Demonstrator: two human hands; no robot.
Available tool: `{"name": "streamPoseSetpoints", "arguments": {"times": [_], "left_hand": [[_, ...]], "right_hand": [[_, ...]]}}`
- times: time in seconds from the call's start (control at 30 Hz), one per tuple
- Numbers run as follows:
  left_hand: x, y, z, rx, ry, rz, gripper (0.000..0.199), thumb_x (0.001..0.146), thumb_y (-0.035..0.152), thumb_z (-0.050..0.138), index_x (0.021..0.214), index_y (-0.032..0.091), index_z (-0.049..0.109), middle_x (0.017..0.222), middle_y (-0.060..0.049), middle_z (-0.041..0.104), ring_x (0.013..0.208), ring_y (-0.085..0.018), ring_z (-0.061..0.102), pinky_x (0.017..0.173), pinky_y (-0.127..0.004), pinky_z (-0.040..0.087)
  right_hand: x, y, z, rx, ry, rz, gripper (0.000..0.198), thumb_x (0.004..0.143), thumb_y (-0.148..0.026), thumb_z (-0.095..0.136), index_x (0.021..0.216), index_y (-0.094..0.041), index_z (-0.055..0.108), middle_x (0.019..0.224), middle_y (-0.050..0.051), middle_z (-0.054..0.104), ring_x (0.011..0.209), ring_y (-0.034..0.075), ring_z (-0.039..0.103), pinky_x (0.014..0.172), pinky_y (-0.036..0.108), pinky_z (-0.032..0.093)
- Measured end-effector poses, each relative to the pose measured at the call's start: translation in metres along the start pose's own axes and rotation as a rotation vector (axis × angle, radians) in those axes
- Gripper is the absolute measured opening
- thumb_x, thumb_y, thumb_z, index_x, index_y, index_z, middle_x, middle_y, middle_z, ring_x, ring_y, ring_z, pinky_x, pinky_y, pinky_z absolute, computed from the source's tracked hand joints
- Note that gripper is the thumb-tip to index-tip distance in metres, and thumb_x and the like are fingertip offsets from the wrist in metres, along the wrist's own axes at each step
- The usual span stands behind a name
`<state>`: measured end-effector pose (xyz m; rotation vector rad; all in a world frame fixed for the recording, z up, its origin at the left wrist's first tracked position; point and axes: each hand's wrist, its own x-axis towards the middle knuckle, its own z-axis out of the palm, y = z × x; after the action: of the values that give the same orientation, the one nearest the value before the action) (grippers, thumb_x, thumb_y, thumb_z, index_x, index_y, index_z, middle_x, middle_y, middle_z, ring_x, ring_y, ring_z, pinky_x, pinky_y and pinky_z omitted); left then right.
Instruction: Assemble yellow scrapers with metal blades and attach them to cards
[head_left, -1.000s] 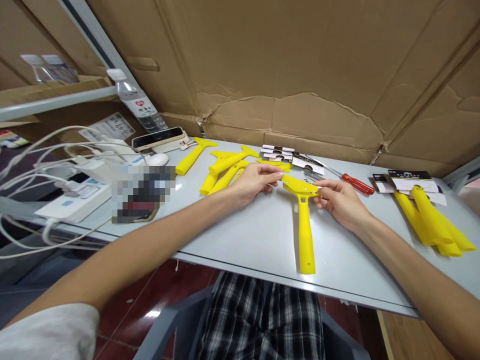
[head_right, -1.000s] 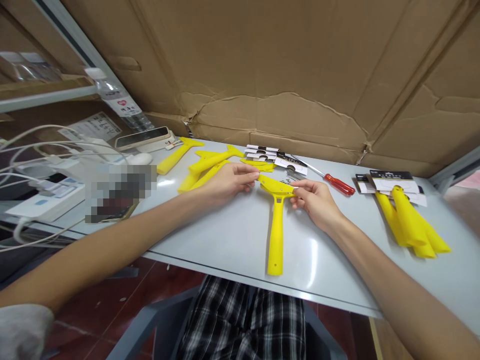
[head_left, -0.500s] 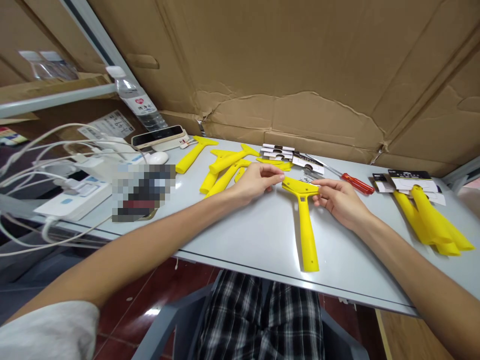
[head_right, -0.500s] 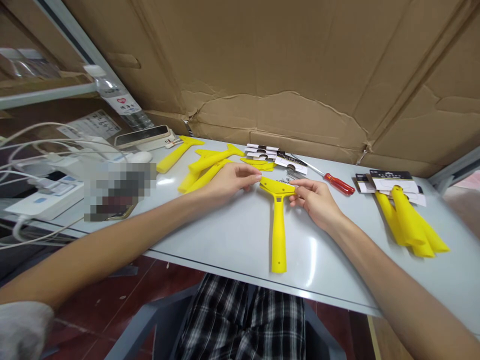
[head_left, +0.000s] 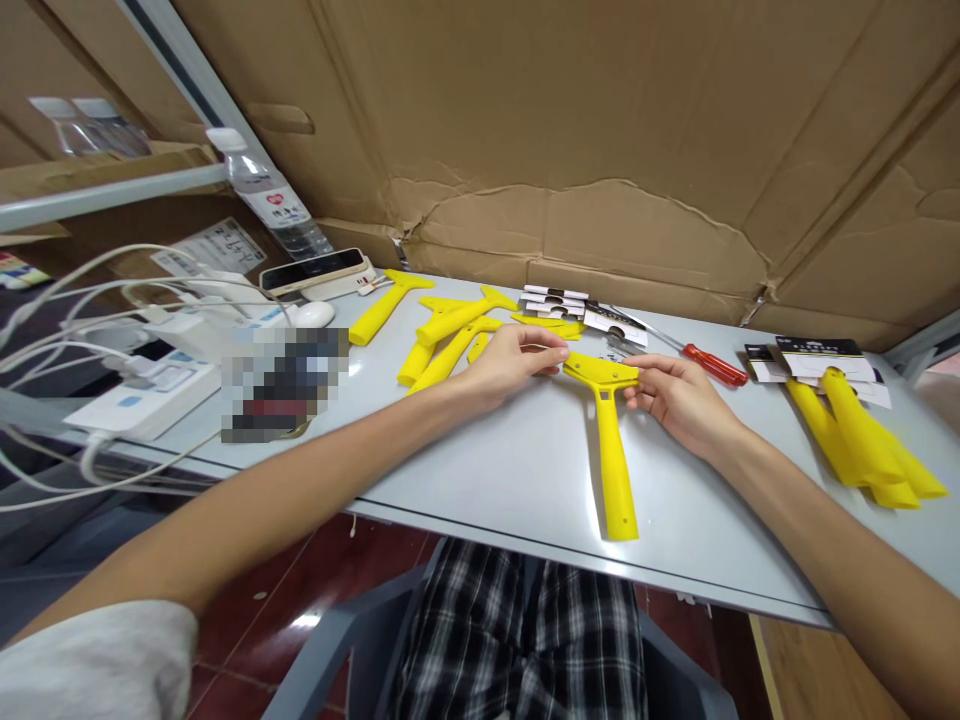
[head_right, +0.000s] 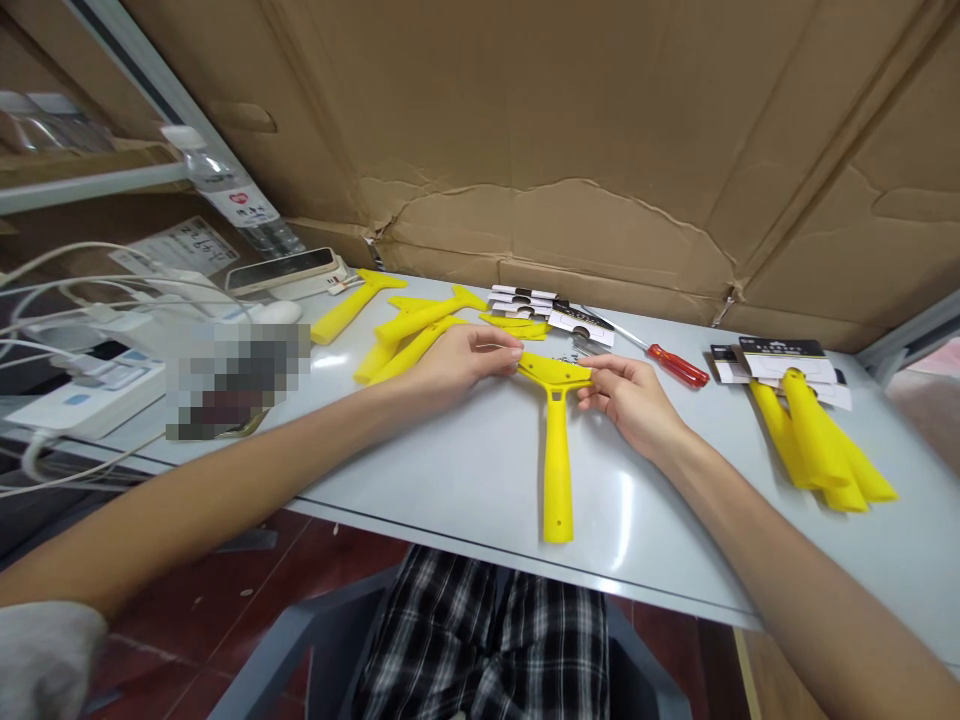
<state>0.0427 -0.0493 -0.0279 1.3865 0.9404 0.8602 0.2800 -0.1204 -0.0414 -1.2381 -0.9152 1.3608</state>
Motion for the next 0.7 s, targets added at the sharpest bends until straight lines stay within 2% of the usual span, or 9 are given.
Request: {"name": "streamPoseSetpoints", "arguments": {"times": [0.1,0.2,0.33,0.57,0.7], "left_hand": [[0.002,-0.005,0.001,-0.136,-0.056,-0.072,0.007,0.087,0.016,0.080,0.089,0.011,0.077,0.105,-0.012,0.078,0.090,-0.015,0.074,0.091,-0.035,0.061],[0.003,-0.008,0.001,-0.170,-0.098,-0.128,0.006,0.087,0.015,0.080,0.088,0.010,0.077,0.098,-0.013,0.079,0.082,-0.016,0.076,0.086,-0.035,0.064],[0.003,-0.006,0.000,-0.150,-0.085,-0.147,0.005,0.088,0.014,0.080,0.089,0.009,0.078,0.091,-0.013,0.080,0.075,-0.016,0.077,0.079,-0.033,0.065],[0.000,-0.001,0.001,-0.087,-0.046,-0.133,0.008,0.087,0.011,0.080,0.094,0.008,0.078,0.093,-0.011,0.081,0.073,-0.013,0.076,0.085,-0.032,0.064],[-0.001,0.003,0.002,-0.071,-0.016,-0.143,0.009,0.087,0.008,0.079,0.096,0.007,0.076,0.092,-0.011,0.081,0.071,-0.014,0.077,0.084,-0.032,0.064]], "right_hand": [[0.000,0.000,0.000,-0.004,-0.004,0.001,0.044,0.070,-0.021,0.078,0.111,-0.009,0.068,0.108,0.015,0.070,0.075,0.012,0.066,0.064,0.025,0.057],[0.000,0.000,0.000,-0.007,-0.004,0.001,0.043,0.069,-0.021,0.077,0.110,-0.009,0.069,0.107,0.015,0.070,0.075,0.012,0.065,0.064,0.025,0.057],[0.000,0.000,0.001,0.001,-0.003,0.002,0.042,0.068,-0.019,0.075,0.108,-0.008,0.068,0.106,0.016,0.070,0.075,0.013,0.066,0.064,0.026,0.058],[-0.002,-0.003,0.003,0.018,0.009,0.028,0.038,0.074,-0.016,0.066,0.111,-0.006,0.067,0.108,0.018,0.070,0.073,0.014,0.066,0.062,0.026,0.058],[0.000,-0.004,0.004,0.036,0.002,0.028,0.033,0.080,-0.021,0.066,0.110,-0.007,0.066,0.110,0.019,0.069,0.073,0.015,0.067,0.062,0.027,0.058]]}}
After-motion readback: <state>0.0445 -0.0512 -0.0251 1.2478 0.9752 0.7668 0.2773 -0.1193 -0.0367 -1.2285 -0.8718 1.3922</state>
